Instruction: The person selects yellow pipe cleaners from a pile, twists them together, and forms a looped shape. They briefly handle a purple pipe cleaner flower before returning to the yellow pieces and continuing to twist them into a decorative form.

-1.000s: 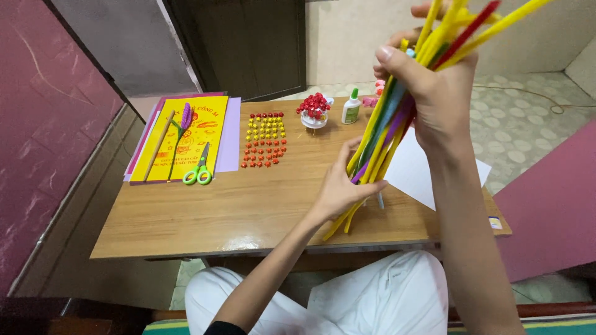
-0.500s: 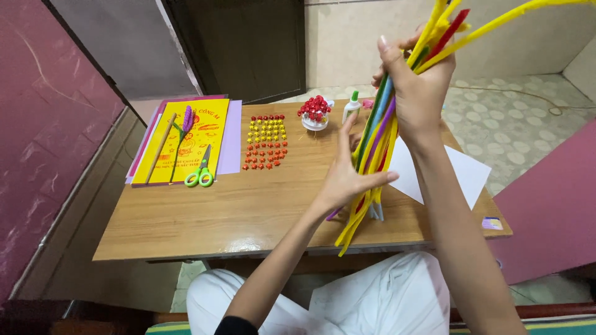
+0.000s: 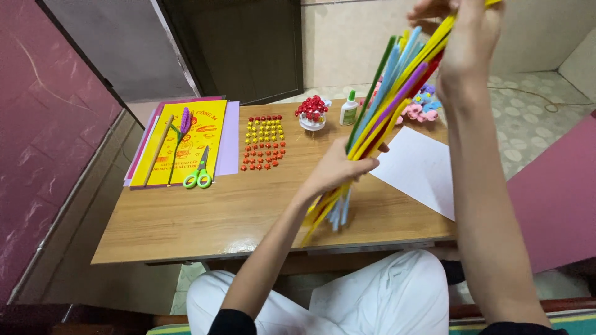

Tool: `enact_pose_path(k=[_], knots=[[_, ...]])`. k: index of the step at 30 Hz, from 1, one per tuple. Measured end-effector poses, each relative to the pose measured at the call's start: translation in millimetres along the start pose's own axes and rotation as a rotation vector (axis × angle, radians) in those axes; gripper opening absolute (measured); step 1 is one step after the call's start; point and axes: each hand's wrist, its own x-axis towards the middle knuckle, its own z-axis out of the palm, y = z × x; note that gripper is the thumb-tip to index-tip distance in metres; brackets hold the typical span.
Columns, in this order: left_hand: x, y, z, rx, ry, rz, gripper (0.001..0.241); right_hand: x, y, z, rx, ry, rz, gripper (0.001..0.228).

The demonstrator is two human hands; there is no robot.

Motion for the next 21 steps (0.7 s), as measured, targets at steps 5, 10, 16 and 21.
enact_pose_path(k=[5, 10, 16, 21], knots=[[-13, 2, -37, -0.115, -0.305, -0.108, 0.034, -3, 20, -41, -0.092, -0.008, 0.103, 0.028], [-7, -24, -71, 0.187, -0.445, -0.335, 0.053, -40, 103, -99, -0.101, 0.030, 0.483, 0.027], [-9, -96, -83, 0.570, -0.306, -0.232, 0.057, -105, 172, -149, -0.157, 0.122, 0.600, 0.042], [-24, -101, -69, 0.747, -0.104, -0.135, 0.065, -118, 180, -175, -0.790, 0.108, 0.379, 0.046]])
